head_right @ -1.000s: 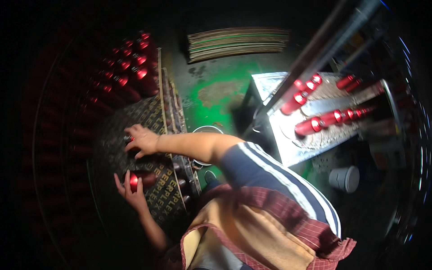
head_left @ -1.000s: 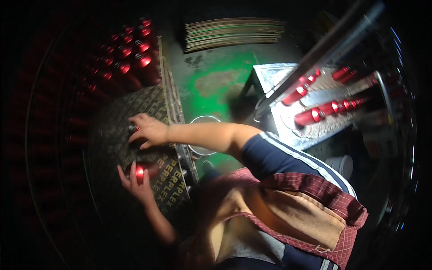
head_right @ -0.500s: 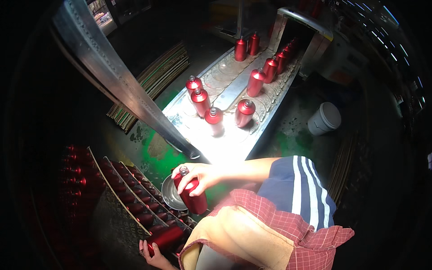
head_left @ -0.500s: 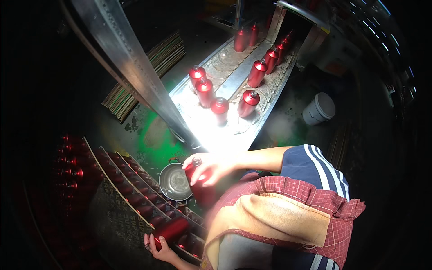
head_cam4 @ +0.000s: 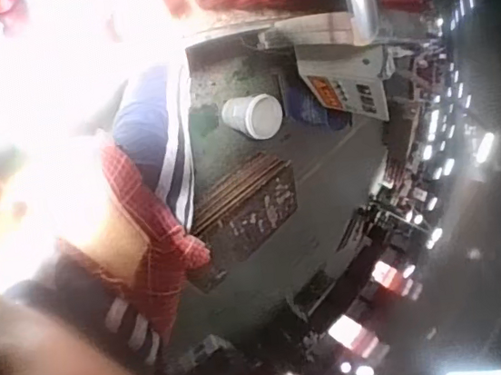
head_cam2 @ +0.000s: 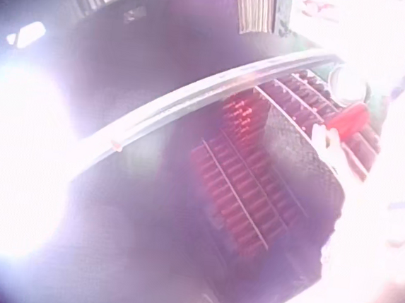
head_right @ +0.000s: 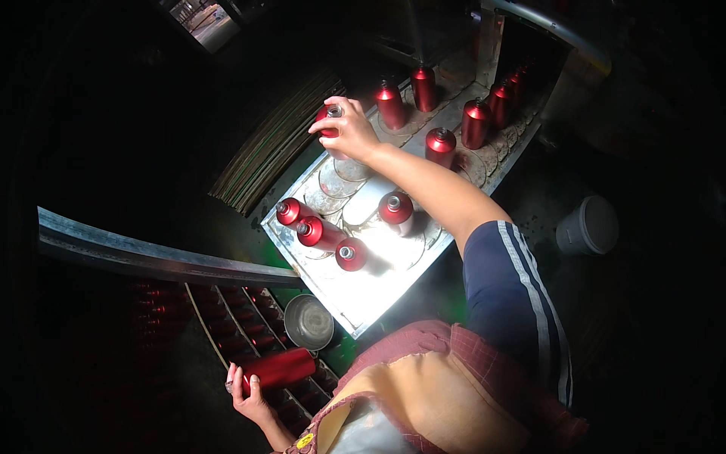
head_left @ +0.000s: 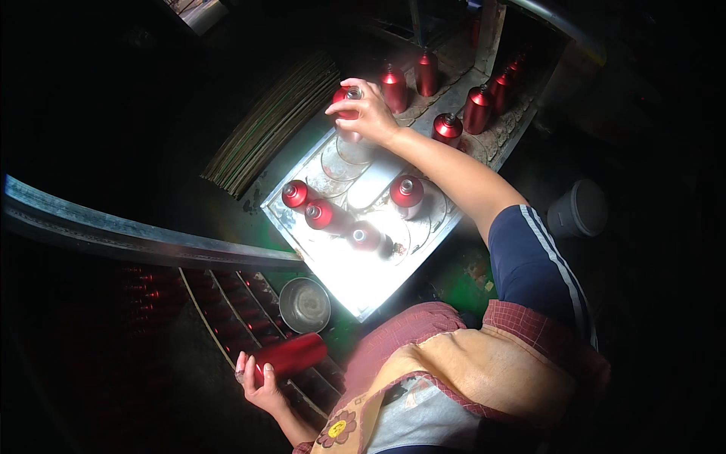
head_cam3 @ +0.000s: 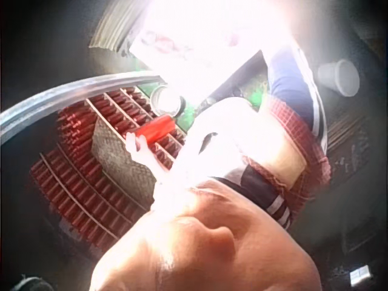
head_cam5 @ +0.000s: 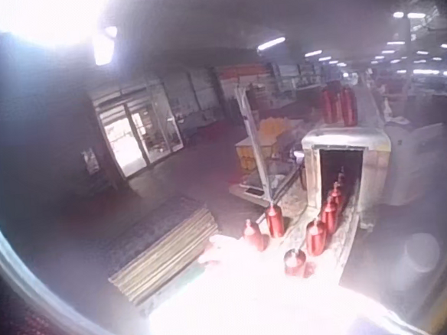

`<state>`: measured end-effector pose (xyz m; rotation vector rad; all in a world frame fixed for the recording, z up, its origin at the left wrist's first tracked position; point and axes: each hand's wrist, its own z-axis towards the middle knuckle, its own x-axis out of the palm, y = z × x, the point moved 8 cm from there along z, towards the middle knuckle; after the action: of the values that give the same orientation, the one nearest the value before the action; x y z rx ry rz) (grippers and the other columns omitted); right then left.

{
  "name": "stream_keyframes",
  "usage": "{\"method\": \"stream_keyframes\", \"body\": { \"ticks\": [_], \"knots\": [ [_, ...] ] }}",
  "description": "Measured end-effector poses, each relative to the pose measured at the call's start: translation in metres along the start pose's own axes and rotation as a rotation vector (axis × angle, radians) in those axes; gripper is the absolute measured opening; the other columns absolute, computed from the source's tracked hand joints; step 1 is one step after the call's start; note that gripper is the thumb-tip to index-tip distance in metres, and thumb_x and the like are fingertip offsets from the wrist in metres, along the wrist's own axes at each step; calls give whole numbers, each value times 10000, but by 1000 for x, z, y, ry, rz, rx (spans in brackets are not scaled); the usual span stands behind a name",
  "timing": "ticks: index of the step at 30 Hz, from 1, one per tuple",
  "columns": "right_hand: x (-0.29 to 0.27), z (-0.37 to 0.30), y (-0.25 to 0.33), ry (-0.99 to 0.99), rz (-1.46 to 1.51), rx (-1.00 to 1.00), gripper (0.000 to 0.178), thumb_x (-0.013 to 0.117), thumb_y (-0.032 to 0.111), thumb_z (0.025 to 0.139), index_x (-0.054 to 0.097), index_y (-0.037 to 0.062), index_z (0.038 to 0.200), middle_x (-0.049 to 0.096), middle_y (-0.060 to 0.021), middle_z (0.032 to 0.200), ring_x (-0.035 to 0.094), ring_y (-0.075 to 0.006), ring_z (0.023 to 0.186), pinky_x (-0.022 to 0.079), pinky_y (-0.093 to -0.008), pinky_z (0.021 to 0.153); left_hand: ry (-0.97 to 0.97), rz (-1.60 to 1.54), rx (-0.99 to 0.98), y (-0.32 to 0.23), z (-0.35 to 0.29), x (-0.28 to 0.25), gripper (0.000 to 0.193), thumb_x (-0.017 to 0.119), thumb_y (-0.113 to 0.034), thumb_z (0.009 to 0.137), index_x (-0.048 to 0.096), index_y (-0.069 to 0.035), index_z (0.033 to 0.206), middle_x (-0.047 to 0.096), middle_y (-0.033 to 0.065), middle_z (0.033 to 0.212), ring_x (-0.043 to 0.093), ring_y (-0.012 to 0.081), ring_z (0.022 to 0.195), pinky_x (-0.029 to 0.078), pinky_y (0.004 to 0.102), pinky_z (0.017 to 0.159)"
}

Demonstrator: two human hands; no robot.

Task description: The person repeatedly picks up red cylindrical cans from a metal tray and places them onto a curved rack. The cans are handled one at a time and arranged in rows on the rack.

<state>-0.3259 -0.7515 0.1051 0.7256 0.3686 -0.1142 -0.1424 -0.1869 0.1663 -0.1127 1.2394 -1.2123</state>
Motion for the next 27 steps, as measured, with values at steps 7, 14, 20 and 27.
{"method": "stream_keyframes", "body": {
  "ticks": [7, 14, 20, 27],
  "knots": [
    [159, -12, -103, 389, -13, 315, 341, 736, 160, 744, 763, 284, 1061, 392, -153, 1467, 325, -366, 1349, 329, -392, 1144, -194, -50, 126, -87, 52, 3, 368, 677, -1, 743, 682, 28, 1110, 532, 178, 1389, 513, 271, 1248, 416, 382, 1046],
    [84, -10, -116, 319, 53, 273, 359, 781, 200, 759, 747, 255, 1112, 498, -125, 1368, 412, -331, 1302, 379, -408, 1093, -91, -367, 354, -128, 146, 74, 363, 674, 6, 811, 640, 37, 1171, 476, 196, 1435, 507, 282, 1258, 429, 399, 1062],
    [-164, -68, -248, -263, -556, 558, 574, 820, 295, 724, 651, 129, 1246, 570, -156, 1267, 466, -351, 1224, 402, -425, 1047, -62, -322, 256, -116, 207, 178, 367, 702, 52, 817, 675, 2, 1180, 554, 106, 1383, 525, 225, 1232, 419, 345, 1037],
    [-153, -120, -373, -326, -243, 723, 342, 809, 284, 764, 728, 43, 992, 696, -150, 1036, 658, -273, 993, 492, -357, 926, -16, -229, 142, -91, 204, 202, 385, 701, 54, 830, 674, -13, 1208, 568, 94, 1352, 517, 215, 1240, 421, 341, 1044]
  ]
}}
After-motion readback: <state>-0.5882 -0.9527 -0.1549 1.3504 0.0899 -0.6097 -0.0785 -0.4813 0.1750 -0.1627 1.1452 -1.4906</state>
